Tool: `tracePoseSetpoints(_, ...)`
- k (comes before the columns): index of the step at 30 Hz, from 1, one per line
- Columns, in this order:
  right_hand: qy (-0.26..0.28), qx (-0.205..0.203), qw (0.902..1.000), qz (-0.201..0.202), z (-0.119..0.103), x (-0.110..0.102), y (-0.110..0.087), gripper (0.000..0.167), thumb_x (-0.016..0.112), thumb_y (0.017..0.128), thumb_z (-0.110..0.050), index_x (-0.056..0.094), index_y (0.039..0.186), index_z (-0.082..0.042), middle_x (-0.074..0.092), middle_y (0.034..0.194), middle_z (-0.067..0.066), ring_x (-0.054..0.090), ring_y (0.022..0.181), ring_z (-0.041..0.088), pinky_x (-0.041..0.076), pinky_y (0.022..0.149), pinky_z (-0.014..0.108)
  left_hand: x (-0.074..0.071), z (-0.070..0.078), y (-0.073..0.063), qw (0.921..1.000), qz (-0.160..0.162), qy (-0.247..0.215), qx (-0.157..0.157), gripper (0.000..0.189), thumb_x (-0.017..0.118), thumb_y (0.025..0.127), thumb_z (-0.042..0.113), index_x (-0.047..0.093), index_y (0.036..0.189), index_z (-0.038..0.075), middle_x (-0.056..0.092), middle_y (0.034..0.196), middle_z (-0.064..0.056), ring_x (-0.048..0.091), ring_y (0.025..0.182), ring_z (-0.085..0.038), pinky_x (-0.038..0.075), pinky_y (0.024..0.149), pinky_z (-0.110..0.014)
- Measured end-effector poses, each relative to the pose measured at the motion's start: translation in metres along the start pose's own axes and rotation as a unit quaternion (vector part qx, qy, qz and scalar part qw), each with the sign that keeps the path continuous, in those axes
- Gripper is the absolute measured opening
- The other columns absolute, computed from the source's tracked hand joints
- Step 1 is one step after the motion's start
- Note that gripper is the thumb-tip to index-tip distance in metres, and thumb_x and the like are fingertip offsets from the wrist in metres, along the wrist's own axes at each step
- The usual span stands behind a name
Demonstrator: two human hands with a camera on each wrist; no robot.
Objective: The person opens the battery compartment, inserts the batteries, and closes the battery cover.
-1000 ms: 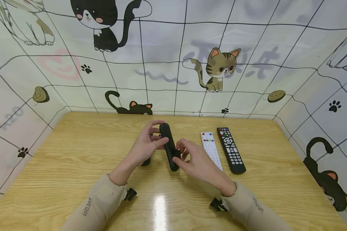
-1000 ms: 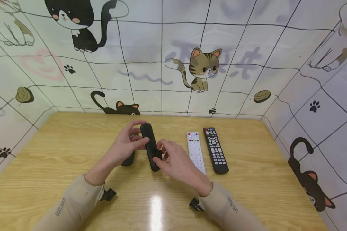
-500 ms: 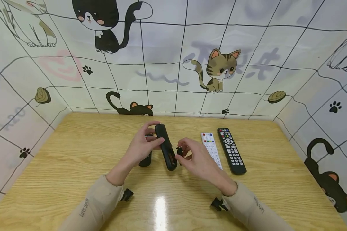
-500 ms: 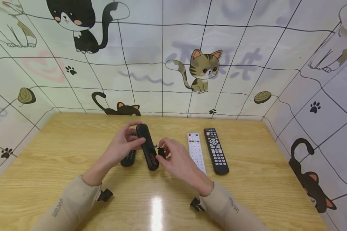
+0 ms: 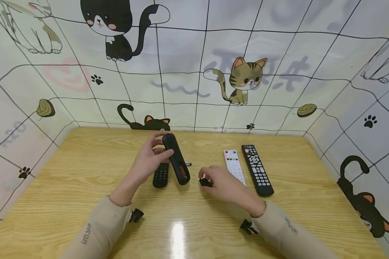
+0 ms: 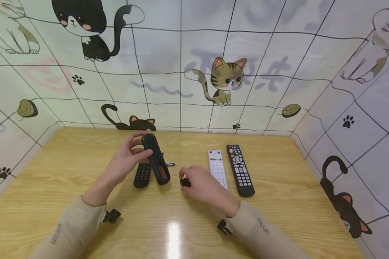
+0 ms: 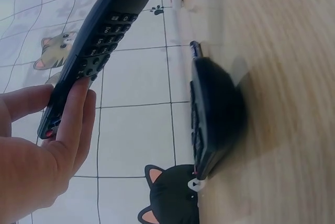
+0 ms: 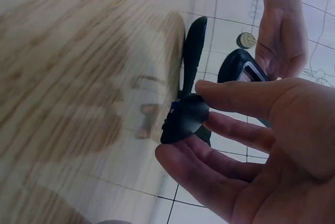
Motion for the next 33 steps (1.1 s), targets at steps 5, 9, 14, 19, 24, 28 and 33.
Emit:
tracePoseSetpoints(5,-0.037,0.010,0.9987,-0.033,0.000,0.011,0.001,0.024,0.083,0.086,-0.012,0.068,0.104,-0.012,0.063,0.087,-0.001,0.058,0.080,0.014,0.051,0.069,0.034,-0.004,0.005,0.000,0.9999,0.006,-0.005,0.007,0.064,0.066,0.096,-0.009,0.042,0.152,0.009,0.053,0.128,-0.022,0.069,0.096,-0.023,0.061,0.080,-0.040)
tracePoseSetpoints(9,-0.054,0.021,0.9969,-0.053,-0.001,0.017,0.002,0.026,0.085,0.085,-0.012,0.068,0.105,-0.010,0.063,0.090,0.000,0.057,0.079,0.014,0.050,0.069,0.034,-0.007,0.007,0.000,0.9999,0.010,-0.009,0.011,0.064,0.066,0.095,-0.009,0.042,0.151,0.010,0.053,0.128,-0.021,0.069,0.095,-0.024,0.061,0.081,-0.041)
tracePoseSetpoints(14,-0.069,0.040,0.9938,-0.077,0.001,0.024,0.004,0.026,0.085,0.086,-0.012,0.068,0.106,-0.010,0.062,0.091,0.000,0.055,0.077,0.012,0.050,0.069,0.032,-0.012,0.009,0.000,0.9997,0.018,-0.004,0.014,0.064,0.067,0.095,-0.008,0.042,0.151,0.010,0.053,0.129,-0.021,0.069,0.096,-0.022,0.061,0.081,-0.039)
tracePoseSetpoints(19,-0.069,0.048,0.9925,-0.089,0.004,0.025,0.007,0.028,0.086,0.086,-0.017,0.068,0.107,-0.010,0.061,0.092,-0.001,0.054,0.077,0.012,0.049,0.069,0.032,-0.018,0.011,0.001,0.9994,0.025,0.003,0.023,0.064,0.066,0.095,-0.010,0.042,0.151,0.010,0.052,0.129,-0.021,0.069,0.096,-0.020,0.061,0.080,-0.036)
tracePoseSetpoints(24,-0.073,0.043,0.9937,-0.074,0.002,0.017,0.015,0.029,0.080,0.092,-0.028,0.069,0.111,-0.009,0.064,0.094,0.001,0.054,0.071,0.012,0.048,0.062,0.031,-0.023,0.014,0.003,0.9991,0.028,0.018,0.027,0.064,0.066,0.095,-0.009,0.042,0.151,0.009,0.052,0.130,-0.022,0.069,0.097,-0.020,0.061,0.080,-0.036)
tracePoseSetpoints(28,-0.093,0.014,0.9948,-0.040,-0.010,0.005,0.027,0.026,0.077,0.095,-0.026,0.071,0.111,-0.006,0.067,0.100,0.006,0.060,0.076,0.016,0.052,0.062,0.033,-0.027,0.013,0.004,0.9988,0.030,0.030,0.025,0.064,0.066,0.095,-0.009,0.041,0.152,0.008,0.052,0.131,-0.022,0.068,0.099,-0.022,0.061,0.080,-0.037)
tracePoseSetpoints(33,-0.104,-0.009,0.9936,-0.044,-0.021,0.003,0.045,0.022,0.076,0.096,-0.019,0.072,0.111,-0.004,0.067,0.107,0.009,0.065,0.093,0.024,0.056,0.076,0.037,-0.031,0.011,0.005,0.9983,0.033,0.043,0.024,0.063,0.066,0.096,-0.007,0.042,0.152,0.008,0.052,0.131,-0.022,0.067,0.100,-0.024,0.060,0.082,-0.041)
Point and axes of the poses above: each hand's wrist, its own y-axis towards the middle knuckle, its own x-axis out of the palm, z = x × y, the point moved 10 cm from there along y, towards the middle knuckle
